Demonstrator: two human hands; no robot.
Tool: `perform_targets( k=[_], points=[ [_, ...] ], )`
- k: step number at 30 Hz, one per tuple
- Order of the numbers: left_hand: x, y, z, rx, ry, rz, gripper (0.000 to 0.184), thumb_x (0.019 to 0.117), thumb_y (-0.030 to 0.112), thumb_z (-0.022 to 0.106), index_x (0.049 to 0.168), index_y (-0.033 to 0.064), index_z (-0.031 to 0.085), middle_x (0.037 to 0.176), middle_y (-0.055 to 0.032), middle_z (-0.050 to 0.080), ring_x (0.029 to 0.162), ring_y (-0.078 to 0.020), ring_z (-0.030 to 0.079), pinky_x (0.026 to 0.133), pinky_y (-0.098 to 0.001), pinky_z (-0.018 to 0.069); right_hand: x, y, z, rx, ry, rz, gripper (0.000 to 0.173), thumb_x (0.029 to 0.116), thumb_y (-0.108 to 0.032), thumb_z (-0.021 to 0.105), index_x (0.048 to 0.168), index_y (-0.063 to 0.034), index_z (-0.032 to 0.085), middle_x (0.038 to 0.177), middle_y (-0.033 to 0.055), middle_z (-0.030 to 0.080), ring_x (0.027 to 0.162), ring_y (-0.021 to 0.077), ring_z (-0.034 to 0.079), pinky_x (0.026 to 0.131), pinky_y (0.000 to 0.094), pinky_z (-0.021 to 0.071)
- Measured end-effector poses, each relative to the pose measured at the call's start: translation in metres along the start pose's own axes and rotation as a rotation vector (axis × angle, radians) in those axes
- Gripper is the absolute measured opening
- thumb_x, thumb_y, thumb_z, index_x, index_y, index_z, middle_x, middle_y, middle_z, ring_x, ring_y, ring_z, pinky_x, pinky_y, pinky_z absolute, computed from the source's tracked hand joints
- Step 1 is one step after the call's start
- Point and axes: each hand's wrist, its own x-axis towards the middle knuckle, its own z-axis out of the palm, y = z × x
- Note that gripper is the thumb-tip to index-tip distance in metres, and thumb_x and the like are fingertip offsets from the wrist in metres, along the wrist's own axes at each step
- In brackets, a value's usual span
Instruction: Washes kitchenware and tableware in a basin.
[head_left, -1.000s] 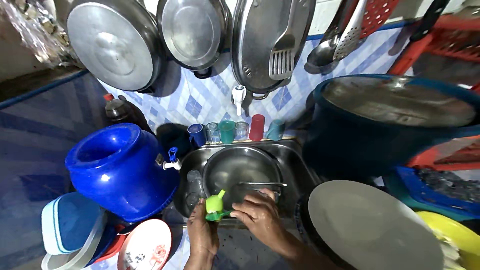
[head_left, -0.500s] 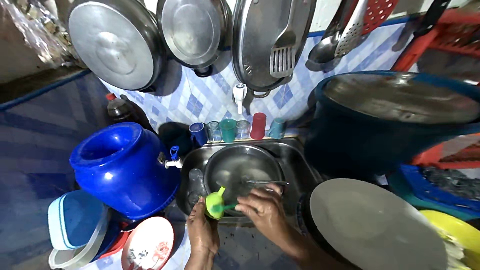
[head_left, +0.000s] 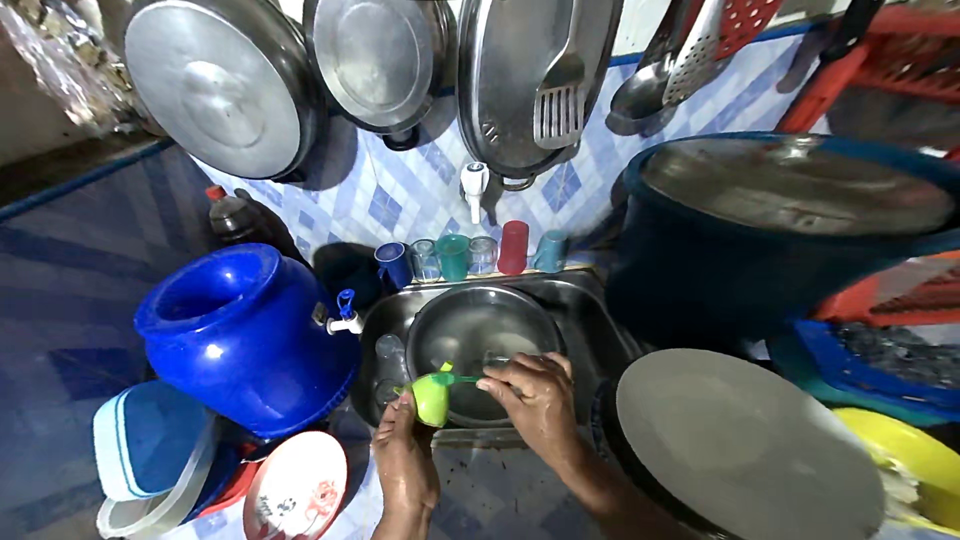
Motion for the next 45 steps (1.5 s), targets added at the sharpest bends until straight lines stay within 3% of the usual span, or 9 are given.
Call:
perform_targets(
  k=[8, 13, 15, 18, 21, 25, 36, 41, 45],
  points=[
    [-0.004, -0.004, 0.001, -0.017, -0.001, 0.059, 0.029, 0.1076, 0.005, 0.039, 0.088, -0.0002, 0.06, 0.078, -0.0059, 0.069, 0.074, -0.014, 0.07, 0.074, -0.0297, 0.061, 0.002, -0.001, -0.003, -0.05, 0.013, -0.015, 0.02, 0.0884, -0.031, 0.074, 0.087, -0.0122, 0.081, 0.075, 0.002, 0.071, 0.071, 0.0178, 0.068, 0.091, 0.0584, 0.0472],
    [0.004, -0.004, -0.004, -0.034, -0.002, 0.033, 0.029, 0.1094, 0.009, 0.038, 0.095, -0.0022, 0.061, 0.082, -0.0077, 0.071, 0.076, -0.0155, 0.071, 0.075, -0.031, 0.0615, -0.003, -0.009, 0.004, -0.085, -0.022, -0.149, 0.027, 0.0948, -0.04, 0.067, 0.089, -0.0176, 0.08, 0.074, 0.0, 0.069, 0.07, 0.0157, 0.068, 0.092, 0.0491, 0.0495],
    [0.004, -0.003, -0.006, -0.041, -0.013, -0.044, 0.032, 0.1109, 0.013, 0.036, 0.1, -0.0023, 0.061, 0.083, -0.0084, 0.07, 0.076, -0.0153, 0.071, 0.072, -0.0293, 0.0606, 0.006, -0.005, 0.003, -0.09, -0.013, -0.118, 0.023, 0.0911, -0.035, 0.071, 0.087, -0.0147, 0.081, 0.073, 0.0014, 0.071, 0.069, 0.0179, 0.069, 0.09, 0.0554, 0.051],
    [0.006, 0.001, -0.005, -0.14, -0.01, -0.245, 0.036, 0.1125, 0.022, 0.032, 0.108, -0.0001, 0.059, 0.084, -0.0099, 0.069, 0.067, -0.0143, 0.068, 0.059, -0.0262, 0.058, 0.008, -0.003, 0.004, -0.037, -0.055, -0.112, 0.022, 0.0898, -0.035, 0.073, 0.09, -0.0142, 0.082, 0.077, 0.002, 0.071, 0.074, 0.0189, 0.069, 0.094, 0.0593, 0.0467],
    [0.015, 0.001, -0.006, -0.228, 0.037, -0.399, 0.041, 0.1115, 0.028, 0.027, 0.097, 0.0049, 0.057, 0.072, -0.0075, 0.065, 0.053, -0.0116, 0.062, 0.044, -0.0238, 0.0515, -0.005, -0.006, 0.008, -0.026, -0.103, -0.266, 0.029, 0.0985, -0.043, 0.063, 0.093, -0.0194, 0.079, 0.079, 0.0, 0.07, 0.075, 0.0171, 0.068, 0.097, 0.0521, 0.0478],
    [0.01, 0.002, -0.007, -0.164, 0.006, -0.508, 0.05, 0.1126, 0.036, 0.018, 0.093, 0.0073, 0.054, 0.064, -0.0063, 0.061, 0.043, -0.0109, 0.055, 0.036, -0.0235, 0.0446, 0.011, 0.01, 0.004, 0.005, -0.054, -0.213, 0.021, 0.0893, -0.033, 0.073, 0.088, -0.015, 0.082, 0.078, 0.0007, 0.072, 0.073, 0.0171, 0.067, 0.095, 0.0554, 0.0458],
    [0.012, 0.0, -0.008, -0.113, -0.142, -0.567, 0.055, 0.1116, 0.031, 0.016, 0.084, 0.0073, 0.057, 0.06, -0.0073, 0.063, 0.042, -0.0125, 0.058, 0.035, -0.0242, 0.0466, 0.005, 0.006, -0.005, 0.083, -0.141, -0.292, 0.03, 0.093, -0.049, 0.068, 0.089, -0.0215, 0.08, 0.079, -0.0038, 0.07, 0.076, 0.0113, 0.065, 0.104, 0.0515, 0.0405],
    [0.008, 0.001, -0.005, -0.106, -0.145, -0.584, 0.05, 0.1114, 0.032, 0.022, 0.088, 0.0077, 0.058, 0.063, -0.0074, 0.063, 0.043, -0.0134, 0.059, 0.036, -0.0252, 0.0478, 0.014, 0.024, -0.007, 0.089, -0.136, -0.11, 0.02, 0.0873, -0.036, 0.075, 0.089, -0.0178, 0.083, 0.081, -0.001, 0.072, 0.08, 0.0172, 0.067, 0.098, 0.0591, 0.0426],
    [0.007, 0.002, -0.004, -0.068, -0.109, -0.456, 0.036, 0.1108, 0.023, 0.032, 0.098, 0.0037, 0.06, 0.075, -0.0092, 0.067, 0.06, -0.0153, 0.068, 0.049, -0.0286, 0.0565, 0.013, 0.024, -0.018, 0.13, -0.112, -0.042, 0.032, 0.0923, -0.048, 0.067, 0.09, -0.0201, 0.082, 0.081, -0.0047, 0.07, 0.081, 0.0119, 0.064, 0.096, 0.0534, 0.0414]
  ],
)
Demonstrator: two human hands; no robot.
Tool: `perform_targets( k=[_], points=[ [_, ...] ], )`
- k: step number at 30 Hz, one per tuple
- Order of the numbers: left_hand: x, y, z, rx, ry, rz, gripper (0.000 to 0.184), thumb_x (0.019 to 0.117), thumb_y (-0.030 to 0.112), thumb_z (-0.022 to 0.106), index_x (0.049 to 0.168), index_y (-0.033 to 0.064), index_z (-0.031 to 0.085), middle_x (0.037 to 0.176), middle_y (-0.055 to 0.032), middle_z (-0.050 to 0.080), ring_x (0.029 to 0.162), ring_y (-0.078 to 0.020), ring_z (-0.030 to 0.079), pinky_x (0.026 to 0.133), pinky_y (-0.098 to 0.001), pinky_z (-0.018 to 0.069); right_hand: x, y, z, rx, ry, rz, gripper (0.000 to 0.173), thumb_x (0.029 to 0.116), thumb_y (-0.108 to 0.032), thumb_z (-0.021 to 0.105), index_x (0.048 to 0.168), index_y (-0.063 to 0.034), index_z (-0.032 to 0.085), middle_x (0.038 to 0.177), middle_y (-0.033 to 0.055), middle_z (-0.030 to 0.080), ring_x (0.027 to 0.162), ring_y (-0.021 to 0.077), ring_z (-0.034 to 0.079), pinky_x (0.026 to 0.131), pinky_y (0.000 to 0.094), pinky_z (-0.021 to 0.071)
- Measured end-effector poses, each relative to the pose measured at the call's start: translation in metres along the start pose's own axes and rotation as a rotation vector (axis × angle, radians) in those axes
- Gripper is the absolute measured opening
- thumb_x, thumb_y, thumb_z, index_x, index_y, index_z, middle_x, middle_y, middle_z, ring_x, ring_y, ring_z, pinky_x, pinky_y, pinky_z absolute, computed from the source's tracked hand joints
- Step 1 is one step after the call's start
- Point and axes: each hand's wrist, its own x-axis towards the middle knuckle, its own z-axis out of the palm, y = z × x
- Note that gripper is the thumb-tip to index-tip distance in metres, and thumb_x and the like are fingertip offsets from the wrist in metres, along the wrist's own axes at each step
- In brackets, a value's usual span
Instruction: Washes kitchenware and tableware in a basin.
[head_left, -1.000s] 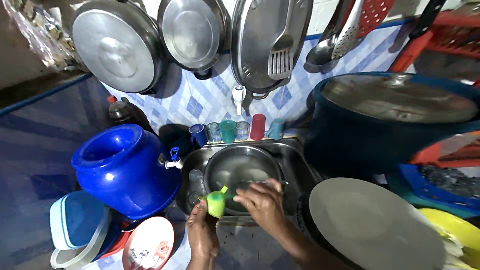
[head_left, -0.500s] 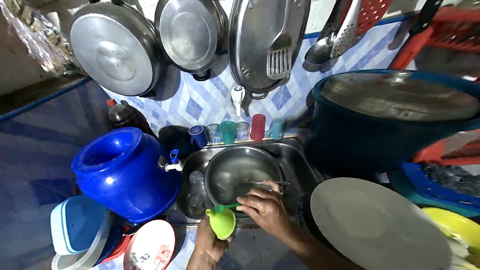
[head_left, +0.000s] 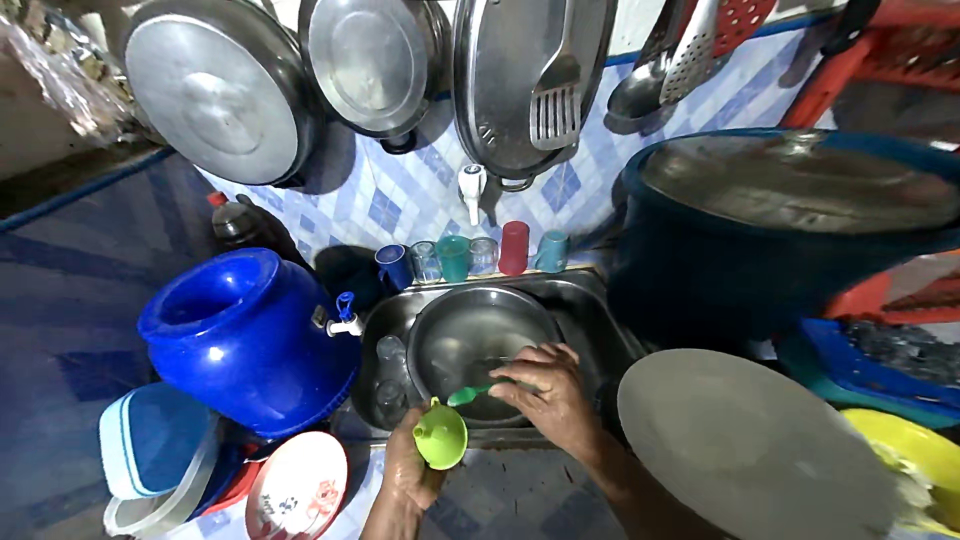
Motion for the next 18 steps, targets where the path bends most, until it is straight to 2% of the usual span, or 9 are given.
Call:
perform_targets(
  k=[4, 8, 11, 12, 15, 16, 18],
  points=[
    [-0.002, -0.004, 0.002, -0.019, -0.035, 0.003, 0.04, 0.1111, 0.022, 0.029, 0.095, 0.0029, 0.061, 0.074, -0.0094, 0.069, 0.063, -0.0157, 0.07, 0.054, -0.0294, 0.059, -0.003, -0.025, 0.02, 0.065, -0.003, -0.129, 0.044, 0.0941, -0.058, 0.061, 0.084, -0.0204, 0.08, 0.077, -0.0041, 0.068, 0.08, 0.012, 0.062, 0.1, 0.0489, 0.0393],
    [-0.003, -0.005, -0.001, -0.006, 0.015, 0.043, 0.035, 0.1106, 0.021, 0.032, 0.097, 0.0031, 0.06, 0.076, -0.0097, 0.068, 0.064, -0.0161, 0.069, 0.053, -0.0293, 0.0581, -0.005, -0.004, 0.027, 0.067, 0.007, -0.094, 0.052, 0.0921, -0.062, 0.062, 0.074, -0.0147, 0.074, 0.07, -0.0014, 0.065, 0.075, 0.0139, 0.061, 0.095, 0.0469, 0.0432],
    [-0.003, -0.005, -0.005, 0.051, 0.042, 0.141, 0.035, 0.1105, 0.017, 0.033, 0.097, 0.0011, 0.061, 0.077, -0.0094, 0.069, 0.069, -0.0159, 0.07, 0.061, -0.0309, 0.0605, 0.001, -0.01, 0.015, 0.083, 0.068, -0.069, 0.049, 0.0888, -0.06, 0.067, 0.073, -0.0139, 0.072, 0.07, -0.0019, 0.063, 0.074, 0.0124, 0.059, 0.092, 0.0448, 0.0434],
    [-0.004, -0.006, -0.005, 0.068, 0.047, 0.157, 0.035, 0.1105, 0.016, 0.034, 0.096, 0.0007, 0.062, 0.077, -0.0092, 0.069, 0.069, -0.0158, 0.07, 0.062, -0.031, 0.0603, 0.002, -0.016, 0.015, 0.11, 0.069, -0.096, 0.048, 0.089, -0.06, 0.067, 0.073, -0.0152, 0.071, 0.07, -0.0031, 0.062, 0.075, 0.0105, 0.059, 0.093, 0.042, 0.0428],
    [-0.005, -0.007, -0.001, 0.065, 0.058, 0.157, 0.036, 0.1111, 0.017, 0.033, 0.097, 0.0001, 0.061, 0.075, -0.0091, 0.068, 0.067, -0.0156, 0.069, 0.062, -0.0305, 0.0602, -0.004, -0.018, 0.027, 0.16, 0.011, -0.139, 0.051, 0.0908, -0.061, 0.065, 0.074, -0.0138, 0.071, 0.071, -0.0011, 0.064, 0.076, 0.0121, 0.061, 0.094, 0.0419, 0.044],
    [-0.004, -0.006, -0.001, 0.071, 0.076, 0.153, 0.034, 0.1111, 0.018, 0.034, 0.1, 0.0001, 0.06, 0.077, -0.0095, 0.067, 0.069, -0.0162, 0.069, 0.063, -0.031, 0.0601, -0.006, -0.012, 0.026, 0.133, 0.001, -0.101, 0.05, 0.0911, -0.059, 0.065, 0.073, -0.0117, 0.07, 0.071, 0.0008, 0.064, 0.076, 0.0147, 0.062, 0.092, 0.0443, 0.0465],
    [0.001, -0.006, -0.006, 0.129, 0.12, 0.202, 0.033, 0.1109, 0.018, 0.036, 0.101, -0.0008, 0.061, 0.08, -0.0096, 0.067, 0.072, -0.0164, 0.069, 0.064, -0.0316, 0.0596, -0.003, -0.005, 0.015, 0.019, 0.003, 0.061, 0.042, 0.0895, -0.044, 0.072, 0.073, -0.0047, 0.071, 0.073, 0.0074, 0.065, 0.076, 0.0236, 0.065, 0.083, 0.0502, 0.051]
  ],
)
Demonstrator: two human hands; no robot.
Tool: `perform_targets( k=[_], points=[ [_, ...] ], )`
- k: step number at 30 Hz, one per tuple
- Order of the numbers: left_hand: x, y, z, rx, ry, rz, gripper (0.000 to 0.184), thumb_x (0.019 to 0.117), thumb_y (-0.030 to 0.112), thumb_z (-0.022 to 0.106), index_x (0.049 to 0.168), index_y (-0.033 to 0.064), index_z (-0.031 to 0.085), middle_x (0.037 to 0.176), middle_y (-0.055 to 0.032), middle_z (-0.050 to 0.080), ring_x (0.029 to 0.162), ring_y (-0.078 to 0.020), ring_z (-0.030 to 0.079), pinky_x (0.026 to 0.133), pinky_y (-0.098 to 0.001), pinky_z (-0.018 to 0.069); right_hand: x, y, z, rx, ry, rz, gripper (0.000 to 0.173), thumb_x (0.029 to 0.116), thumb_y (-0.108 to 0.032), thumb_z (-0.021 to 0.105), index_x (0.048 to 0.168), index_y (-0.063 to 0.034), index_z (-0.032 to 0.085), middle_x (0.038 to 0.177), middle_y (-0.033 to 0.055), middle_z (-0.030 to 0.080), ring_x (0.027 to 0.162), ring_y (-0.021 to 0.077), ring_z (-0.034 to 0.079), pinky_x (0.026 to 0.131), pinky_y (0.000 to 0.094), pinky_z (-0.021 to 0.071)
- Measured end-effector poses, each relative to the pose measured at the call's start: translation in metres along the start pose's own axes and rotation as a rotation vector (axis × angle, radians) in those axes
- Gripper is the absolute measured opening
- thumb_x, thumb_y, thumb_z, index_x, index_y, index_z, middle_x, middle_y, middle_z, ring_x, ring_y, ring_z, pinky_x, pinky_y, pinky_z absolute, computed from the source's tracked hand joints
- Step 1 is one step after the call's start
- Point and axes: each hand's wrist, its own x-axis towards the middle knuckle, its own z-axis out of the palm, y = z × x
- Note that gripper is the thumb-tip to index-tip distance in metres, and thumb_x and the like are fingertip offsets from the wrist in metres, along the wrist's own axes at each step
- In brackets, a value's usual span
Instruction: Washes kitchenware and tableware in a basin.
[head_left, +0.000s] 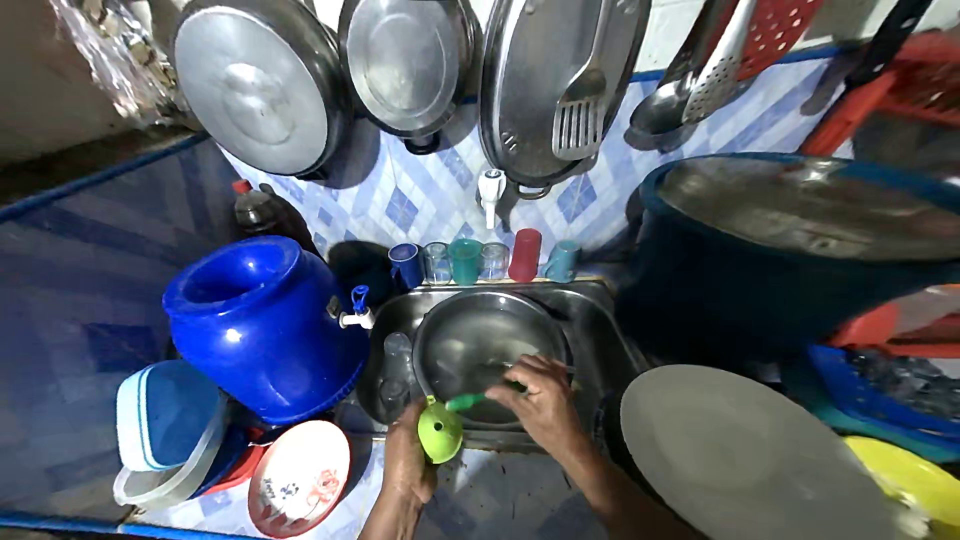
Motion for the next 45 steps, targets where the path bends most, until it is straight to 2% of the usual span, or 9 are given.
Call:
perform_targets(
  k=[5, 9, 14, 18, 22, 28, 35, 40, 45],
  points=[
    [0.01, -0.023, -0.008, 0.333, -0.013, 0.695, 0.034, 0.1038, 0.008, 0.049, 0.071, 0.0073, 0.058, 0.06, 0.0071, 0.056, 0.054, 0.0003, 0.056, 0.055, -0.0178, 0.0502, 0.006, -0.037, -0.018, 0.166, -0.337, 0.455, 0.045, 0.1031, -0.04, 0.052, 0.122, -0.0013, 0.065, 0.087, 0.0105, 0.065, 0.077, 0.0216, 0.061, 0.074, 0.045, 0.0525],
    [0.013, -0.027, -0.006, 0.419, -0.147, 1.079, 0.03, 0.0992, 0.025, 0.062, 0.073, 0.0117, 0.066, 0.086, 0.0064, 0.065, 0.095, -0.0001, 0.06, 0.088, -0.0187, 0.0482, -0.015, -0.051, 0.005, 0.454, -0.465, 0.491, 0.041, 0.094, -0.034, 0.071, 0.117, -0.0004, 0.066, 0.088, 0.0043, 0.068, 0.073, 0.0096, 0.064, 0.069, 0.0292, 0.056],
    [0.001, -0.033, 0.0, 0.303, -0.281, 0.946, 0.057, 0.0869, 0.037, 0.08, 0.132, 0.0123, 0.055, 0.157, -0.0098, 0.037, 0.136, -0.0104, 0.048, 0.105, -0.0278, 0.0498, -0.034, -0.047, 0.019, 0.786, -0.25, 0.378, 0.019, 0.0947, -0.004, 0.061, 0.112, 0.0019, 0.065, 0.094, -0.0047, 0.068, 0.076, -0.003, 0.063, 0.067, 0.0166, 0.0555],
    [-0.004, -0.032, -0.001, 0.236, -0.303, 0.887, 0.104, 0.082, 0.013, 0.083, 0.155, -0.0079, 0.012, 0.141, -0.0169, 0.054, 0.117, -0.01, 0.065, 0.098, -0.0281, 0.0569, -0.034, -0.03, 0.006, 0.778, -0.34, 0.242, 0.04, 0.0959, -0.017, 0.066, 0.126, 0.0082, 0.061, 0.105, -0.0012, 0.071, 0.09, -0.0028, 0.064, 0.08, 0.0186, 0.0555],
    [0.003, -0.033, -0.015, 0.467, -0.24, 1.091, 0.106, 0.0734, 0.014, 0.087, 0.152, -0.0106, 0.022, 0.137, -0.0195, 0.059, 0.122, -0.0054, 0.061, 0.105, -0.0221, 0.0493, -0.021, -0.023, -0.038, 0.558, -0.558, 0.404, 0.083, 0.0994, -0.059, 0.046, 0.152, 0.0054, 0.036, 0.101, -0.0042, 0.065, 0.08, 0.0003, 0.057, 0.068, 0.02, 0.0484],
    [0.012, -0.028, -0.026, 0.707, -0.223, 1.232, 0.064, 0.0805, 0.02, 0.082, 0.132, -0.0085, 0.055, 0.123, -0.0231, 0.066, 0.117, -0.0176, 0.064, 0.104, -0.0281, 0.0497, 0.001, -0.02, -0.093, 0.025, -0.496, 0.224, 0.039, 0.1039, -0.023, 0.044, 0.115, -0.0016, 0.074, 0.091, 0.0078, 0.071, 0.078, 0.0106, 0.063, 0.075, 0.0305, 0.0543],
    [0.016, -0.023, -0.025, 0.967, -0.28, 1.428, 0.04, 0.0788, 0.012, 0.076, 0.117, 0.0038, 0.065, 0.111, -0.0179, 0.07, 0.1, -0.029, 0.07, 0.083, -0.0428, 0.0595, 0.025, -0.053, -0.083, -0.205, -1.057, 0.177, 0.031, 0.1077, -0.018, 0.049, 0.117, -0.0009, 0.072, 0.109, 0.0229, 0.072, 0.105, 0.0417, 0.068, 0.093, 0.0627, 0.0509],
    [0.014, -0.029, -0.03, 0.847, -0.352, 1.257, 0.044, 0.0777, 0.015, 0.077, 0.117, 0.0016, 0.066, 0.11, -0.0151, 0.07, 0.103, -0.0202, 0.069, 0.092, -0.0339, 0.0571, 0.029, -0.041, -0.064, -0.639, -0.351, -0.681, 0.017, 0.0919, -0.005, 0.06, 0.099, -0.0134, 0.074, 0.081, 0.0037, 0.068, 0.067, 0.0221, 0.064, 0.056, 0.0351, 0.0488],
    [0.015, -0.026, -0.035, 0.947, -0.349, 1.297, 0.04, 0.0756, 0.012, 0.079, 0.113, 0.0032, 0.069, 0.108, -0.016, 0.072, 0.096, -0.0289, 0.072, 0.078, -0.0466, 0.0607, 0.011, -0.06, -0.062, -0.241, -1.053, 0.134, 0.027, 0.1069, -0.016, 0.048, 0.11, -0.0021, 0.071, 0.094, 0.0199, 0.071, 0.087, 0.0372, 0.069, 0.077, 0.0577, 0.0541]
  ],
)
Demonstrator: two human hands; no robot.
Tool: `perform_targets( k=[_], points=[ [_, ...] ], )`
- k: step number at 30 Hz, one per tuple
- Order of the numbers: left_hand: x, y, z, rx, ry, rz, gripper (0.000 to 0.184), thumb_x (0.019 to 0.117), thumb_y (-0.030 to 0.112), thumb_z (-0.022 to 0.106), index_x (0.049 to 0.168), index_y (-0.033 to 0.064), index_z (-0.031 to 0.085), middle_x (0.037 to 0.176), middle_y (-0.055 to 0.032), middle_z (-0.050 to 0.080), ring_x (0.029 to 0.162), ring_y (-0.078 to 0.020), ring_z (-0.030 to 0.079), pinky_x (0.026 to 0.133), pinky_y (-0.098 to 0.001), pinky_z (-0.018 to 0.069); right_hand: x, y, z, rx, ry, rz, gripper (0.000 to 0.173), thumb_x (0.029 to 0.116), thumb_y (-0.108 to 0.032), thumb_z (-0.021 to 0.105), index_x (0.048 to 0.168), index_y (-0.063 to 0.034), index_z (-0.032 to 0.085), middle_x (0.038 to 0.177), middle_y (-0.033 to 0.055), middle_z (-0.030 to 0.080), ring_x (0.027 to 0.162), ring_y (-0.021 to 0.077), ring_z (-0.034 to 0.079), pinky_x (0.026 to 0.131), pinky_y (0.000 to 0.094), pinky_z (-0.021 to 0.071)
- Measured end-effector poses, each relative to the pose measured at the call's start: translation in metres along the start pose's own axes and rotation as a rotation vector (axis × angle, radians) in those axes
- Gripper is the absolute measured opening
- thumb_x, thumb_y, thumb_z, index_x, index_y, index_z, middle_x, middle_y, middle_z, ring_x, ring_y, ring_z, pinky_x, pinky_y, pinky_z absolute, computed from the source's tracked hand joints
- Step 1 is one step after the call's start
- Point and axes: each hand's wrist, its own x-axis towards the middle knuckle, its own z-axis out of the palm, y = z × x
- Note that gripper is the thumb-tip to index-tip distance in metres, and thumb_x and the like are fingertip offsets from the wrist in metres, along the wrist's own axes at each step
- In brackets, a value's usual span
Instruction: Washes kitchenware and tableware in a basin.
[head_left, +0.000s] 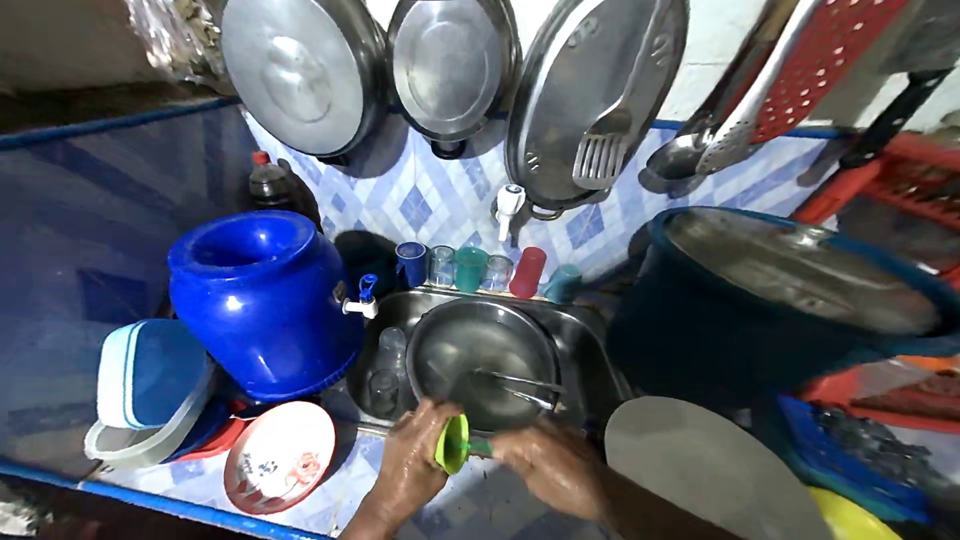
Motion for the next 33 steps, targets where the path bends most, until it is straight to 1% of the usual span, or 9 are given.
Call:
perform_targets(
  k=[3, 5, 7, 11, 18, 20, 25, 29, 33],
  points=[
    [-0.003, 0.0, -0.002, 0.077, 0.015, 0.022, 0.043, 0.0714, 0.008, 0.078, 0.113, 0.0038, 0.069, 0.108, -0.0162, 0.072, 0.093, -0.0303, 0.072, 0.074, -0.0466, 0.0602, 0.005, 0.004, 0.015, 0.464, -0.218, 0.077, 0.031, 0.1081, -0.023, 0.048, 0.107, -0.0014, 0.071, 0.072, 0.0037, 0.055, 0.06, 0.0102, 0.051, 0.059, 0.0284, 0.0452],
    [-0.007, -0.002, -0.002, 0.059, -0.001, -0.004, 0.043, 0.0721, 0.01, 0.079, 0.114, 0.0031, 0.07, 0.109, -0.0166, 0.072, 0.093, -0.0301, 0.073, 0.075, -0.0469, 0.0605, 0.006, 0.0, 0.007, 0.237, -0.162, 0.06, 0.03, 0.1082, -0.019, 0.046, 0.11, -0.0006, 0.071, 0.082, 0.0135, 0.063, 0.071, 0.0231, 0.059, 0.068, 0.0414, 0.0498],
    [-0.01, -0.004, -0.005, -0.092, -0.064, -0.137, 0.045, 0.0765, 0.013, 0.081, 0.119, 0.0016, 0.068, 0.113, -0.0151, 0.071, 0.1, -0.0246, 0.071, 0.085, -0.0433, 0.0606, 0.008, -0.003, -0.004, -0.269, 0.109, -0.078, 0.022, 0.1039, -0.007, 0.05, 0.112, -0.0025, 0.069, 0.094, 0.0205, 0.071, 0.084, 0.0393, 0.071, 0.073, 0.0571, 0.056],
    [0.007, 0.0, -0.027, -0.45, -0.282, -0.281, 0.066, 0.0694, 0.006, 0.084, 0.129, -0.0028, 0.057, 0.118, -0.0116, 0.067, 0.108, -0.0108, 0.065, 0.097, -0.0288, 0.0546, 0.024, 0.021, 0.003, -0.748, 0.778, -0.458, 0.016, 0.0927, -0.008, 0.059, 0.101, -0.0128, 0.072, 0.076, 0.005, 0.065, 0.061, 0.0228, 0.063, 0.052, 0.0348, 0.0489],
    [0.003, 0.001, -0.02, -0.224, -0.19, -0.199, 0.064, 0.0729, 0.019, 0.087, 0.128, 0.0, 0.061, 0.116, -0.0154, 0.071, 0.104, -0.0238, 0.07, 0.091, -0.0444, 0.059, 0.0, 0.0, -0.001, 0.256, -0.157, 0.096, 0.034, 0.1083, -0.024, 0.047, 0.109, -0.0004, 0.071, 0.084, 0.0149, 0.063, 0.074, 0.0258, 0.058, 0.071, 0.0467, 0.0487],
    [0.0, 0.004, -0.015, -0.265, -0.221, -0.265, 0.073, 0.069, 0.017, 0.087, 0.132, -0.0019, 0.055, 0.115, -0.0154, 0.07, 0.104, -0.0231, 0.07, 0.09, -0.0434, 0.0586, -0.002, -0.007, -0.009, -0.115, 0.036, 0.02, 0.026, 0.1064, -0.015, 0.049, 0.11, -0.0025, 0.072, 0.093, 0.0226, 0.071, 0.088, 0.0419, 0.07, 0.077, 0.0625, 0.0535],
    [0.012, 0.006, -0.032, -0.657, -0.354, -0.419, 0.084, 0.0653, 0.018, 0.092, 0.128, 0.0002, 0.04, 0.115, -0.0039, 0.061, 0.105, -0.0034, 0.064, 0.091, -0.023, 0.0558, 0.02, 0.021, -0.008, -0.676, 0.8, -0.469, 0.017, 0.0945, -0.011, 0.059, 0.099, -0.0159, 0.075, 0.072, 0.0038, 0.064, 0.059, 0.0218, 0.062, 0.051, 0.0347, 0.0472],
    [0.014, -0.004, -0.045, -0.915, -0.409, -0.457, 0.067, 0.0765, 0.026, 0.087, 0.124, 0.0047, 0.045, 0.112, 0.0049, 0.066, 0.104, -0.0024, 0.065, 0.092, -0.0258, 0.0567, -0.001, 0.001, -0.014, -0.028, 0.171, -0.116, 0.031, 0.1059, -0.022, 0.05, 0.107, -0.005, 0.075, 0.085, 0.0175, 0.072, 0.08, 0.036, 0.071, 0.07, 0.0588, 0.0551],
    [0.004, -0.013, -0.036, -1.016, -0.408, -0.407, 0.057, 0.0857, 0.036, 0.081, 0.127, 0.0073, 0.053, 0.112, 0.0088, 0.069, 0.102, -0.0032, 0.067, 0.091, -0.0271, 0.0579, 0.006, 0.003, -0.016, 0.331, -0.248, -0.064, 0.034, 0.1078, -0.025, 0.047, 0.104, -0.0008, 0.071, 0.072, 0.0076, 0.056, 0.062, 0.0164, 0.05, 0.06, 0.038, 0.0442]
  ],
)
